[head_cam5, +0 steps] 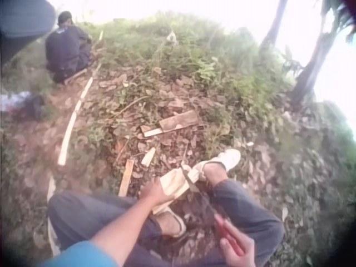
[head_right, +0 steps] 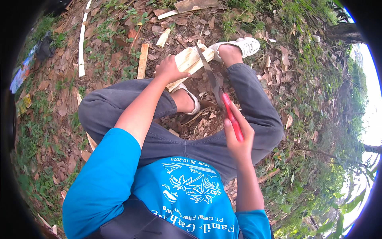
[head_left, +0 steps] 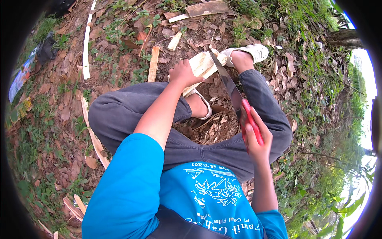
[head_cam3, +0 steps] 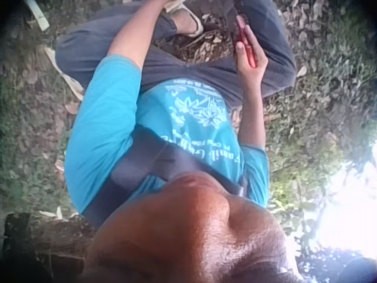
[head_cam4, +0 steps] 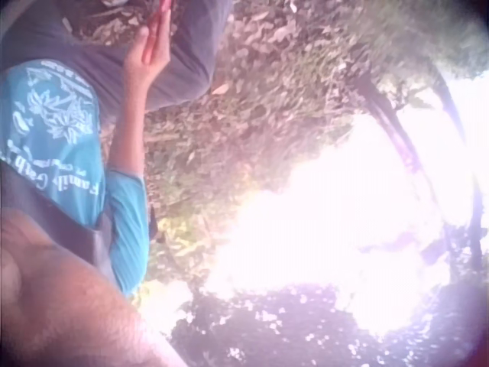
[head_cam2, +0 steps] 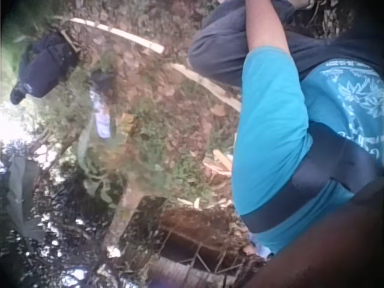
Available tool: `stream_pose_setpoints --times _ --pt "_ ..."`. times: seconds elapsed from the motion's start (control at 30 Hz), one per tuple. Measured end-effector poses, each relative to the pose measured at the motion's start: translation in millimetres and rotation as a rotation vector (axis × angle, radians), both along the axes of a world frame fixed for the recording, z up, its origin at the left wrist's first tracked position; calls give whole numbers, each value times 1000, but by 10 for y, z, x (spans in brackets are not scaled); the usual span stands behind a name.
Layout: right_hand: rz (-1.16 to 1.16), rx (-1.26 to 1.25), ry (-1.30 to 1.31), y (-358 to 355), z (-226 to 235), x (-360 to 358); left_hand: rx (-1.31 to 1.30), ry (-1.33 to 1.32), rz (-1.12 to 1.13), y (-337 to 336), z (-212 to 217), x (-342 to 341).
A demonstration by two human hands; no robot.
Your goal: The person sits on the ground and uses a red folding saw to cut a rectangular piece of light-colored wood. They reposition the wood and saw multiple times to make precise cuts, creating a notch or slot in the wood piece.
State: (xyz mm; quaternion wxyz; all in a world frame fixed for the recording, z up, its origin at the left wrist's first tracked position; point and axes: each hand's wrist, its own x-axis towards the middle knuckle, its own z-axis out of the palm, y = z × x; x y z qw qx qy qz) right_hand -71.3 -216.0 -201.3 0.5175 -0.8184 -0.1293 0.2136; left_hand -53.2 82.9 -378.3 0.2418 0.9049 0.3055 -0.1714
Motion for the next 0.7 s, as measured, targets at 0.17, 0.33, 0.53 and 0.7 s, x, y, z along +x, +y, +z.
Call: stream_pose_setpoints --times 0.17,0.33,0.53,0.7 --pt "17 48 -72 245 -211 10 -21 53 -2 15 54 32" --pt "-76 -58 125 -434 649 -322 -31 59 27 17 11 -16" --pt "-193 160 119 -1025 1139 -379 -58 35 7 80 -39 3" --pt "-226 244 108 -817 832 -310 -35 -25 -12 84 -72 -22"
